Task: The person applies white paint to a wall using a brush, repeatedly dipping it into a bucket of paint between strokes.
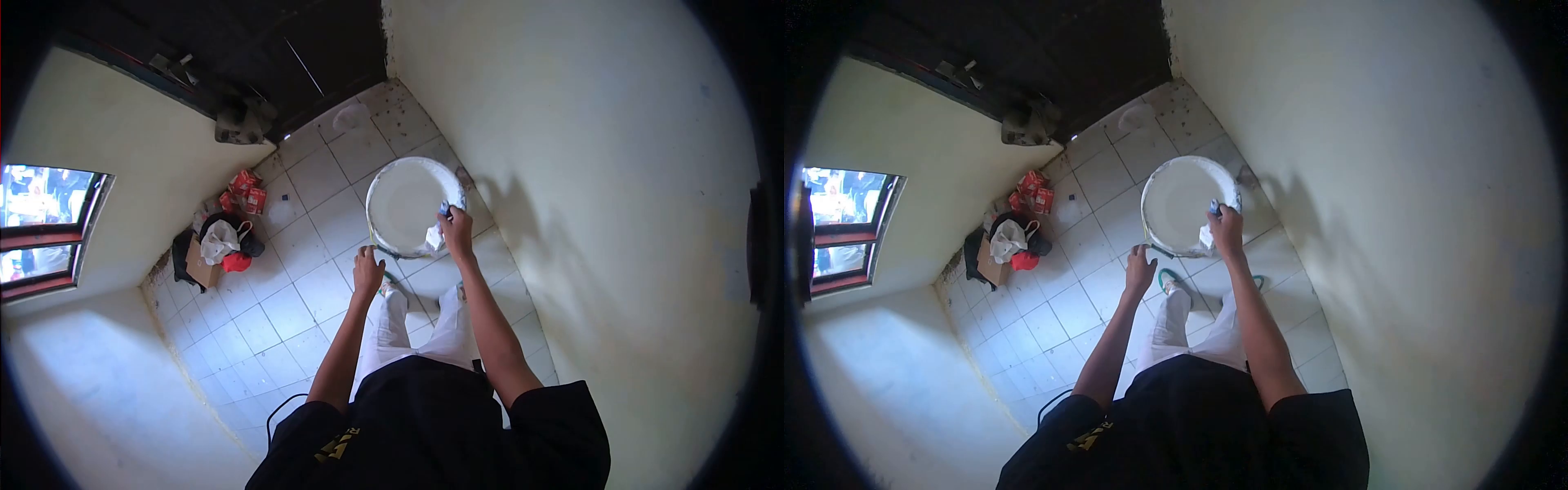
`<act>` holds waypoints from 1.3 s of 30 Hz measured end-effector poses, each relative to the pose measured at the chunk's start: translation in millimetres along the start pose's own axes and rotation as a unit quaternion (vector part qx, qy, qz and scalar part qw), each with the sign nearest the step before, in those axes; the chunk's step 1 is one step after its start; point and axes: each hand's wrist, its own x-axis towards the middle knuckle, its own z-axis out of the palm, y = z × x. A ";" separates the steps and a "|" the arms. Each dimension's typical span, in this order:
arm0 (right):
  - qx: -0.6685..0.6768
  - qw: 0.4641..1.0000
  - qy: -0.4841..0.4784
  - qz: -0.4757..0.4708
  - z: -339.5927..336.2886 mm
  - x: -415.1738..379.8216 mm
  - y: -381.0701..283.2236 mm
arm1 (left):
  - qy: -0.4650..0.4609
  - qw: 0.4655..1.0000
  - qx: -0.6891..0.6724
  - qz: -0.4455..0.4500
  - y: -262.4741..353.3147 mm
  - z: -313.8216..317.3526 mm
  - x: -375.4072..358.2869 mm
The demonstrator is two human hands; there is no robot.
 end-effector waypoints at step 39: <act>0.570 0.772 0.019 0.281 60.1 49.4 93.2 | -0.012 0.999 -0.003 -0.029 -0.2 30.4 18.9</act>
